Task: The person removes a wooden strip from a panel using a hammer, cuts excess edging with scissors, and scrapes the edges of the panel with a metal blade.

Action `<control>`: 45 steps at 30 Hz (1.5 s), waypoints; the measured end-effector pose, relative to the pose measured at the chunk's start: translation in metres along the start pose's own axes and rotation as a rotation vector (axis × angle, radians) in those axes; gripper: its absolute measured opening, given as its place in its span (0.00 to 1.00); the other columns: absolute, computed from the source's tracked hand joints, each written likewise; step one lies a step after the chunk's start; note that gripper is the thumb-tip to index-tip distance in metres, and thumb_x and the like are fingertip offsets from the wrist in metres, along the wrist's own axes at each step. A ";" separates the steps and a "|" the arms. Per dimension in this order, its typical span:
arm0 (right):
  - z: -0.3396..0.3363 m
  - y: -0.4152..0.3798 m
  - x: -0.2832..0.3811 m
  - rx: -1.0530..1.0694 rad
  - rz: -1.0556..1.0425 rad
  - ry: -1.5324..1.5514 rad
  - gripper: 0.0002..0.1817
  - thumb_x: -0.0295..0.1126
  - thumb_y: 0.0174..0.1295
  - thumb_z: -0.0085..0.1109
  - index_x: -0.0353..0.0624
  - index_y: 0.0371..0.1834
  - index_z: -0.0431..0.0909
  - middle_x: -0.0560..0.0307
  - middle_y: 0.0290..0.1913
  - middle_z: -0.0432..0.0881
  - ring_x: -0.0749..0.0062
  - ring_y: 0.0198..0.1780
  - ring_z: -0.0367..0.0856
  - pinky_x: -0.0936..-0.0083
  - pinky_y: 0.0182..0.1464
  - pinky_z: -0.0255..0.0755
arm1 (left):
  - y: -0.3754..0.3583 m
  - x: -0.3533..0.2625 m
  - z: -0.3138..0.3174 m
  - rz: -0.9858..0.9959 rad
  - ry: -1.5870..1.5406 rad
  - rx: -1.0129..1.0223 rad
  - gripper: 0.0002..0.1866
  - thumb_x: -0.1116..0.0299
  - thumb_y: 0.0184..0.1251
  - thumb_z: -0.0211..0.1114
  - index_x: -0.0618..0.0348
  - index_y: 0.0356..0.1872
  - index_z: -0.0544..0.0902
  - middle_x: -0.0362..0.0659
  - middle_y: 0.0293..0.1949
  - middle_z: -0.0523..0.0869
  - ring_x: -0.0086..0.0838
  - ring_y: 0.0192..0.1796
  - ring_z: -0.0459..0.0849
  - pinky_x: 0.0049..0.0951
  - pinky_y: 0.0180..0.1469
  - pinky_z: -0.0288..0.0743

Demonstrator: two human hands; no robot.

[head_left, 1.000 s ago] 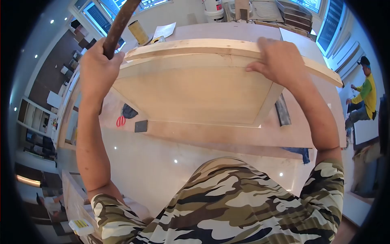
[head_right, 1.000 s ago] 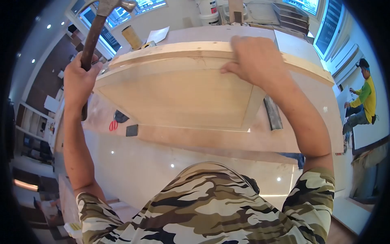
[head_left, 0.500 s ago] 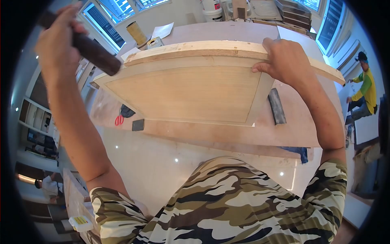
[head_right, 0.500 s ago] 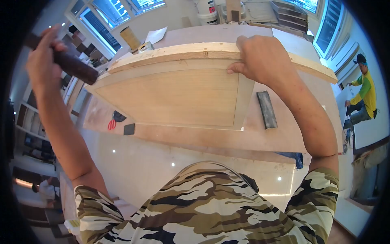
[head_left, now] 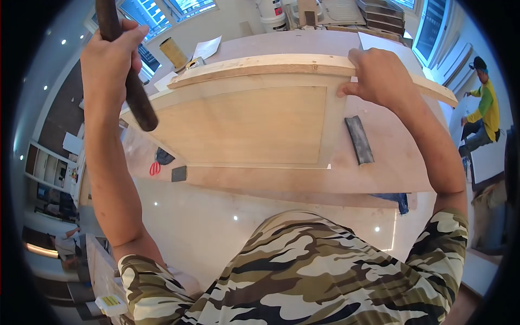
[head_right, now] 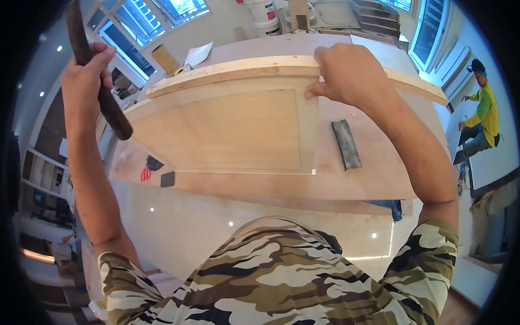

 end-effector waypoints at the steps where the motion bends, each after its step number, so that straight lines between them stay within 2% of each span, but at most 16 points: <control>1: -0.002 0.001 0.000 0.016 0.001 -0.006 0.30 0.52 0.43 0.83 0.37 0.33 0.79 0.44 0.28 0.84 0.45 0.37 0.84 0.55 0.41 0.77 | 0.003 -0.001 0.007 0.002 -0.072 0.000 0.14 0.67 0.62 0.74 0.65 0.43 0.83 0.35 0.22 0.79 0.18 0.19 0.73 0.22 0.24 0.66; 2: -0.002 0.001 -0.002 0.029 -0.005 -0.004 0.30 0.50 0.42 0.83 0.36 0.34 0.79 0.44 0.28 0.84 0.46 0.38 0.84 0.55 0.42 0.77 | 0.003 -0.003 0.015 0.003 -0.142 -0.001 0.13 0.67 0.62 0.74 0.65 0.42 0.83 0.35 0.21 0.78 0.18 0.19 0.72 0.22 0.23 0.66; 3: -0.001 0.002 -0.003 0.043 -0.010 -0.002 0.30 0.49 0.42 0.84 0.36 0.35 0.79 0.43 0.28 0.84 0.46 0.39 0.84 0.55 0.43 0.77 | -0.005 -0.009 0.030 0.013 0.132 -0.079 0.12 0.67 0.62 0.73 0.63 0.41 0.83 0.36 0.22 0.79 0.17 0.21 0.75 0.22 0.25 0.69; 4: -0.001 0.001 -0.004 0.058 -0.014 0.000 0.30 0.47 0.41 0.85 0.36 0.36 0.79 0.43 0.28 0.84 0.46 0.40 0.85 0.55 0.43 0.77 | -0.013 -0.010 0.038 0.047 0.367 0.071 0.13 0.64 0.65 0.64 0.65 0.42 0.85 0.49 0.25 0.87 0.34 0.27 0.88 0.34 0.35 0.82; 5: -0.001 -0.001 -0.005 0.037 -0.044 -0.010 0.28 0.46 0.42 0.84 0.36 0.35 0.79 0.44 0.28 0.84 0.47 0.38 0.85 0.56 0.43 0.79 | -0.016 0.023 0.055 0.487 0.639 0.068 0.13 0.65 0.66 0.60 0.62 0.44 0.85 0.57 0.30 0.88 0.50 0.35 0.90 0.45 0.41 0.83; 6: 0.000 -0.003 -0.006 0.015 -0.069 -0.022 0.27 0.44 0.42 0.84 0.36 0.34 0.80 0.44 0.27 0.84 0.47 0.37 0.86 0.56 0.42 0.80 | -0.029 0.027 0.062 0.513 0.984 0.423 0.11 0.68 0.64 0.61 0.57 0.45 0.85 0.59 0.34 0.88 0.57 0.40 0.87 0.52 0.45 0.81; 11: -0.006 -0.007 -0.011 0.062 -0.064 -0.042 0.23 0.38 0.43 0.84 0.36 0.34 0.80 0.44 0.28 0.86 0.47 0.36 0.87 0.57 0.41 0.81 | -0.034 -0.007 0.054 0.503 0.929 0.287 0.16 0.72 0.59 0.68 0.62 0.49 0.85 0.60 0.34 0.88 0.55 0.37 0.88 0.51 0.41 0.80; 14: -0.003 -0.006 -0.014 0.040 -0.078 -0.051 0.21 0.35 0.45 0.82 0.35 0.34 0.80 0.43 0.29 0.86 0.47 0.36 0.88 0.57 0.41 0.82 | -0.016 -0.026 0.052 0.141 0.344 0.189 0.13 0.72 0.60 0.68 0.61 0.47 0.85 0.59 0.32 0.87 0.55 0.35 0.88 0.53 0.38 0.80; 17: -0.003 -0.006 -0.014 0.036 -0.089 -0.057 0.18 0.32 0.48 0.80 0.35 0.34 0.80 0.43 0.30 0.86 0.47 0.37 0.88 0.57 0.41 0.82 | -0.012 -0.042 0.056 0.022 0.223 0.032 0.11 0.71 0.63 0.64 0.62 0.44 0.85 0.60 0.30 0.87 0.52 0.36 0.88 0.46 0.40 0.82; 20: 0.000 -0.009 -0.017 0.005 -0.116 -0.067 0.13 0.27 0.51 0.75 0.35 0.34 0.80 0.42 0.29 0.86 0.47 0.36 0.88 0.56 0.41 0.82 | -0.034 0.006 0.078 0.544 0.931 0.279 0.12 0.70 0.61 0.67 0.63 0.44 0.85 0.60 0.30 0.87 0.51 0.34 0.88 0.46 0.39 0.82; 23: 0.002 -0.012 -0.018 -0.011 -0.121 -0.080 0.08 0.23 0.52 0.69 0.35 0.33 0.79 0.42 0.29 0.85 0.46 0.36 0.87 0.56 0.40 0.81 | -0.041 0.006 0.074 0.529 0.987 0.437 0.15 0.71 0.57 0.70 0.64 0.46 0.85 0.61 0.33 0.87 0.54 0.34 0.87 0.48 0.40 0.81; 26: -0.005 -0.018 -0.012 -0.018 -0.121 -0.079 0.06 0.20 0.53 0.65 0.36 0.32 0.78 0.41 0.29 0.85 0.46 0.34 0.87 0.55 0.38 0.81 | -0.032 0.019 0.071 0.531 0.716 0.288 0.16 0.68 0.59 0.72 0.62 0.47 0.84 0.53 0.26 0.86 0.48 0.26 0.85 0.41 0.30 0.79; 29: -0.005 -0.023 -0.010 -0.024 -0.134 -0.092 0.05 0.19 0.53 0.63 0.36 0.32 0.78 0.41 0.28 0.84 0.46 0.33 0.86 0.55 0.37 0.80 | -0.041 0.017 0.083 -0.143 0.038 0.507 0.19 0.66 0.58 0.75 0.65 0.47 0.84 0.45 0.27 0.87 0.30 0.20 0.81 0.29 0.24 0.74; 32: -0.002 -0.027 -0.013 -0.047 -0.128 -0.092 0.04 0.19 0.54 0.62 0.36 0.32 0.78 0.41 0.27 0.84 0.46 0.32 0.86 0.55 0.36 0.80 | -0.047 0.017 0.084 -0.202 -0.069 0.467 0.22 0.63 0.56 0.78 0.68 0.47 0.84 0.39 0.27 0.84 0.17 0.20 0.75 0.20 0.22 0.68; 38: 0.005 -0.019 -0.026 -0.067 -0.122 -0.091 0.04 0.20 0.55 0.61 0.36 0.33 0.78 0.41 0.27 0.83 0.45 0.31 0.85 0.53 0.36 0.78 | -0.039 0.018 0.084 -0.191 0.181 0.679 0.20 0.61 0.55 0.78 0.66 0.41 0.85 0.38 0.25 0.82 0.19 0.20 0.73 0.22 0.21 0.67; 45: 0.003 -0.017 -0.026 -0.007 -0.072 -0.043 0.04 0.20 0.57 0.60 0.36 0.35 0.79 0.40 0.29 0.84 0.44 0.34 0.86 0.53 0.38 0.80 | -0.033 0.013 0.085 -0.179 0.203 0.713 0.19 0.60 0.54 0.79 0.64 0.39 0.85 0.37 0.24 0.80 0.19 0.20 0.74 0.22 0.22 0.67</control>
Point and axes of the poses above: each hand's wrist, its own y-axis towards the middle knuckle, its own z-axis out of the palm, x = y × z, the point moved 1 cm from there along y, towards the middle knuckle
